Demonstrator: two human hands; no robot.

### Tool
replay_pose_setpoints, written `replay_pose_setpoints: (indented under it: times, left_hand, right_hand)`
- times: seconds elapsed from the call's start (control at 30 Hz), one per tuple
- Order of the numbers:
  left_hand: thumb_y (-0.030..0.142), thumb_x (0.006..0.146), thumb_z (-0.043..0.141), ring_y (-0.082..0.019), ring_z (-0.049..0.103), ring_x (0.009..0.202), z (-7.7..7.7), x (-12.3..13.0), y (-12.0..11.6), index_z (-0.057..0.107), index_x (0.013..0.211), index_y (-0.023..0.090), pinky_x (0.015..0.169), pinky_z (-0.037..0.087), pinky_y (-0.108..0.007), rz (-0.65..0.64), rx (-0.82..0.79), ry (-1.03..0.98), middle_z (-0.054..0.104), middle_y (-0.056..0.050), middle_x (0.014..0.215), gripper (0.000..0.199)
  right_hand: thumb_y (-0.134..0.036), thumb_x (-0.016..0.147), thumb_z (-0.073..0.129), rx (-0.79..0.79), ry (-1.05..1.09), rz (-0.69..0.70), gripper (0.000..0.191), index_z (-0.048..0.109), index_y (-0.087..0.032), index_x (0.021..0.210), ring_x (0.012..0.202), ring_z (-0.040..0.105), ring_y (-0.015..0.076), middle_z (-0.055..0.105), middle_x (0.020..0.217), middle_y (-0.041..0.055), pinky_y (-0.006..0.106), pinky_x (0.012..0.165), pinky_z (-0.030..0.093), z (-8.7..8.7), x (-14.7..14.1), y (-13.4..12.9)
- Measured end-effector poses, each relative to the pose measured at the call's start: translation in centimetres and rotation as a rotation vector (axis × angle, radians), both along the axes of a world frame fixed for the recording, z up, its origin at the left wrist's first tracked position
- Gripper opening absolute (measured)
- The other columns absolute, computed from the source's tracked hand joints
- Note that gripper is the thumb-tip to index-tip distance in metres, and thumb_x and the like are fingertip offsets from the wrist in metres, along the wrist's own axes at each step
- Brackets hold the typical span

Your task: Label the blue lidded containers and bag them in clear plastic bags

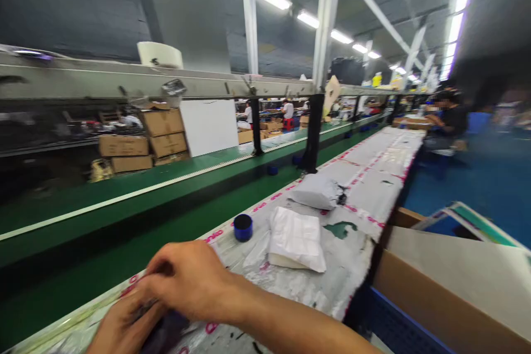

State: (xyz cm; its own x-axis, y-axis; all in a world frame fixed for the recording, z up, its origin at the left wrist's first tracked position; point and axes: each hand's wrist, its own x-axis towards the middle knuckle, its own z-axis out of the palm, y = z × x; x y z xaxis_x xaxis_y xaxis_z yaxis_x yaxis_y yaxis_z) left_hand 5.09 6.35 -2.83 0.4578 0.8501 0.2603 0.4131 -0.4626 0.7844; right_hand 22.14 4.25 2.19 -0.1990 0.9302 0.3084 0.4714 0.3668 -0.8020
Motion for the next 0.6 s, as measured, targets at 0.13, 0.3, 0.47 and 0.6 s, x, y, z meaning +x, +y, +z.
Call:
replay_pose_setpoints:
  times: [0.13, 0.3, 0.47, 0.6]
  left_hand:
    - [0.041, 0.085, 0.063, -0.017, 0.056, 0.068, 1.0, 0.5, -1.6, 0.058, 0.061, 0.02, 0.065, 0.045, -0.026, 0.088, -0.117, -0.037, 0.06, 0.0, 0.068, 0.032]
    - [0.03, 0.074, 0.068, -0.016, 0.05, 0.065, 0.8, 0.7, -2.4, 0.057, 0.066, 0.02, 0.062, 0.039, -0.027, 0.115, -0.302, -0.136, 0.055, 0.001, 0.065, 0.018]
    - [0.031, 0.07, 0.074, -0.018, 0.055, 0.079, 0.3, 0.8, -3.2, 0.061, 0.1, 0.021, 0.071, 0.044, -0.028, 0.157, -0.297, -0.176, 0.058, 0.0, 0.082, 0.035]
    - [0.037, 0.072, 0.077, -0.027, 0.058, 0.11, 0.3, -0.5, -4.0, 0.058, 0.122, 0.021, 0.1, 0.043, -0.041, 0.087, -0.289, -0.109, 0.063, -0.009, 0.116, 0.056]
  right_hand:
    - [-0.031, 0.093, 0.063, -0.024, 0.036, -0.102, 0.017, 0.074, -0.018, 0.093, 0.084, 0.067, 0.019, 0.074, 0.089, 0.004, 0.026, 0.074, 0.048, -1.1, 2.0, -1.1]
    - [-0.049, 0.079, 0.079, -0.25, -0.041, 0.074, 0.063, 0.062, -0.019, 0.132, 0.116, 0.061, 0.0296, 0.065, 0.131, 0.0122, 0.039, 0.096, 0.048, -3.1, 4.2, -2.7]
    - [-0.038, 0.082, 0.077, -0.266, 0.053, 0.124, 0.042, 0.069, -0.021, 0.12, 0.103, 0.066, 0.0261, 0.072, 0.116, 0.0071, 0.035, 0.088, 0.051, -4.3, 4.3, -3.5]
    - [-0.03, 0.095, 0.06, -0.235, 0.056, 0.114, 0.015, 0.073, -0.021, 0.097, 0.079, 0.067, 0.0197, 0.073, 0.09, 0.0019, 0.028, 0.068, 0.051, -4.2, 4.1, -3.9]
